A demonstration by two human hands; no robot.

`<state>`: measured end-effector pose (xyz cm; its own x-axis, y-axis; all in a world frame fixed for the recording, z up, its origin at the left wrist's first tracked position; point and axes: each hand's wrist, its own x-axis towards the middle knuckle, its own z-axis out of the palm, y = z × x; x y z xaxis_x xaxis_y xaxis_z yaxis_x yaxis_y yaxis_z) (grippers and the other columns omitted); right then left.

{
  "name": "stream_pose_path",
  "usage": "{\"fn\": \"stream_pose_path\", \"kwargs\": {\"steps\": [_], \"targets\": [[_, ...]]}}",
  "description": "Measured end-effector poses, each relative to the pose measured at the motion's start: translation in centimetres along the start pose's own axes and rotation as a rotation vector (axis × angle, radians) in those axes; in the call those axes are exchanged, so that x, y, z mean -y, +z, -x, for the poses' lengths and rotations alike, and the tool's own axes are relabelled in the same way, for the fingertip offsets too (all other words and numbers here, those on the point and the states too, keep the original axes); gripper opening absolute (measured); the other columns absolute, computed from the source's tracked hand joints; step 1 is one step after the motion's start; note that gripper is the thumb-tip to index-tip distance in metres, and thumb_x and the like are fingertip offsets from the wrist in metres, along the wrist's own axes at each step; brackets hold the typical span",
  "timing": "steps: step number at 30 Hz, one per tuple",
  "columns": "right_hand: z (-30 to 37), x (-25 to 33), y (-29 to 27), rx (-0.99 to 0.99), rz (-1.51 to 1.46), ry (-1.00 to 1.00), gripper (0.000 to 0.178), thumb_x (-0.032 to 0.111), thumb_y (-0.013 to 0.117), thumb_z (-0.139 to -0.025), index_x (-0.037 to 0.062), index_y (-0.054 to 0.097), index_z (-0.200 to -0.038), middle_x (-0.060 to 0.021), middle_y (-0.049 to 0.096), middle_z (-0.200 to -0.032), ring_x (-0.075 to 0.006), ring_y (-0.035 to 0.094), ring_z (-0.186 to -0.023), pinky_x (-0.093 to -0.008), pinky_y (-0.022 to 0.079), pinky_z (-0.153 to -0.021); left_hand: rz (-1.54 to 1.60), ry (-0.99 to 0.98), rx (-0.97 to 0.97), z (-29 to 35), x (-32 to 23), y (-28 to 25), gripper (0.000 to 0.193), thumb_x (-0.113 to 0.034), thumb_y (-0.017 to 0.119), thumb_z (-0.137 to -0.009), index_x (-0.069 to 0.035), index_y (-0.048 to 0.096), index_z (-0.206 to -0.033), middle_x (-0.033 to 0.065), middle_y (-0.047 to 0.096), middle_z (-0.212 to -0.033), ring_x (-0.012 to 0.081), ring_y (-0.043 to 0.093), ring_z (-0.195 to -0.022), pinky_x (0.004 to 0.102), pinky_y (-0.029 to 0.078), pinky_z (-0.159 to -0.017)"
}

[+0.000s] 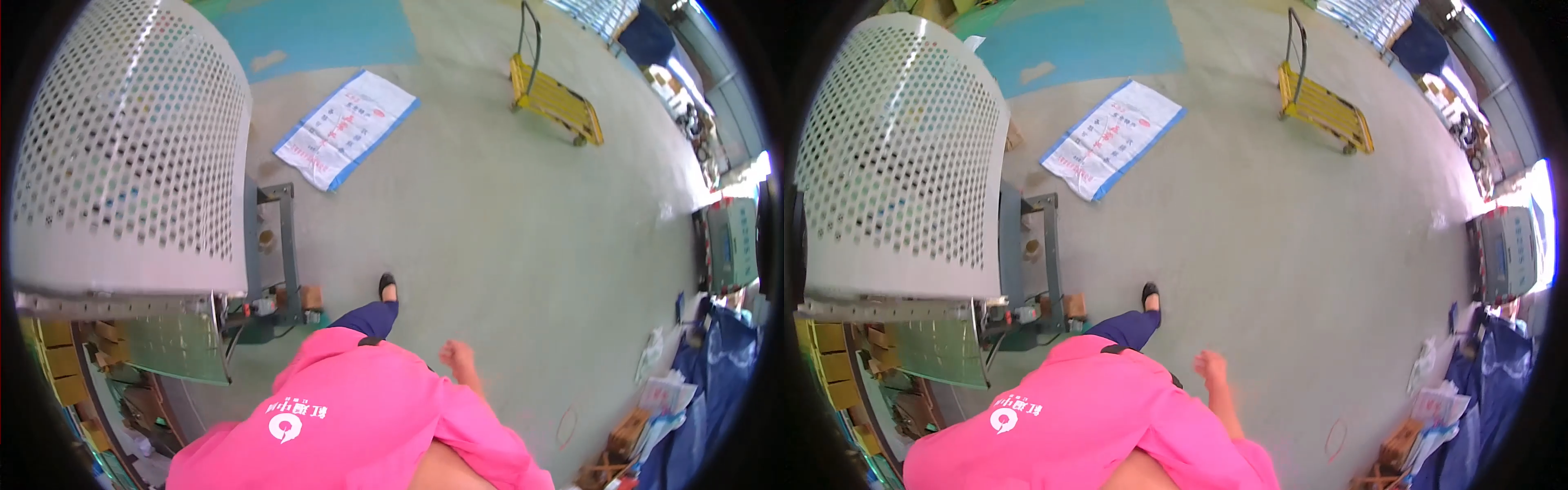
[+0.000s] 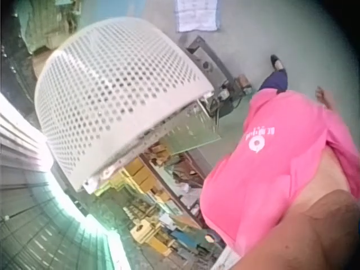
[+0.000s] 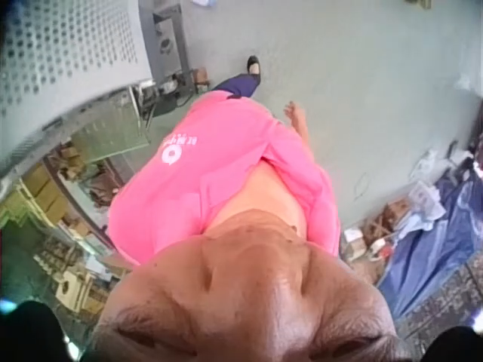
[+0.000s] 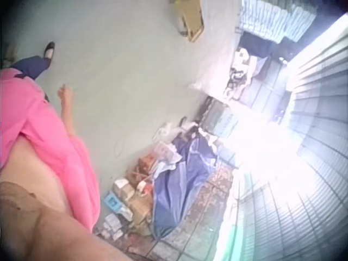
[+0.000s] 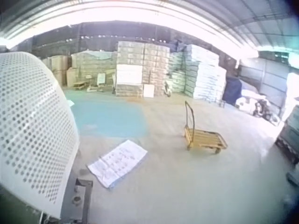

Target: Weighing stacks of yellow paper on a scale and organizing them for packaging or further processing.

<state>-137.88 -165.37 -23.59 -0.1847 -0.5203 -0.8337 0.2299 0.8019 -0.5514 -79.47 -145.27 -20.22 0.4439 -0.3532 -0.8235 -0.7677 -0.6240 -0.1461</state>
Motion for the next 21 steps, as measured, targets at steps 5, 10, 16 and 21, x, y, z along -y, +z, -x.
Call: {"fn": "stream_pose_path", "kwargs": {"steps": [5,10,16,21], "targets": [[-5.6,6.8,0.4,0.109,1.091,-0.252,0.023,0.024,0.061,-0.087,0.0090,0.067,-0.103,-0.0108,0.069,-0.107,-0.0261,0.069,-0.089,-0.0395,0.055,-0.074,0.366,0.039,0.139,-1.0,-14.6,-0.7,0.041,-0.031,0.060,-0.087,-0.002,0.054,-0.116,0.0230,0.052,-0.127,0.0362,0.052,-0.113,0.0413,0.040,-0.097],[-14.0,22.3,7.1,0.183,0.941,-0.280,0.023,0.022,0.059,-0.088,0.0067,0.064,-0.105,-0.0124,0.068,-0.103,-0.0276,0.068,-0.085,-0.0397,0.055,-0.070,0.702,0.097,0.115,-7.3,-24.6,-9.2,0.037,-0.038,0.059,-0.087,-0.004,0.069,-0.098,0.0226,0.064,-0.114,0.0352,0.063,-0.099,0.0415,0.048,-0.087],[-25.8,41.7,8.6,0.267,0.883,-0.209,0.024,0.019,0.057,-0.088,0.0040,0.060,-0.107,-0.0145,0.067,-0.098,-0.0294,0.067,-0.081,-0.0399,0.055,-0.066,0.881,0.381,-0.176,-8.5,-39.5,-23.0,0.042,-0.041,0.057,-0.088,-0.002,0.070,-0.099,0.0194,0.070,-0.095,0.0310,0.068,-0.084,0.0394,0.051,-0.077],[-37.6,59.0,18.9,0.404,0.876,-0.142,0.025,0.016,0.055,-0.089,0.0017,0.056,-0.109,-0.0161,0.066,-0.095,-0.0309,0.067,-0.077,-0.0401,0.054,-0.063,1.557,0.273,-0.285,-2.7,-53.2,-38.9,0.042,-0.040,0.057,-0.088,-0.002,0.069,-0.100,0.0180,0.070,-0.095,0.0295,0.067,-0.084,0.0379,0.051,-0.076]]}}
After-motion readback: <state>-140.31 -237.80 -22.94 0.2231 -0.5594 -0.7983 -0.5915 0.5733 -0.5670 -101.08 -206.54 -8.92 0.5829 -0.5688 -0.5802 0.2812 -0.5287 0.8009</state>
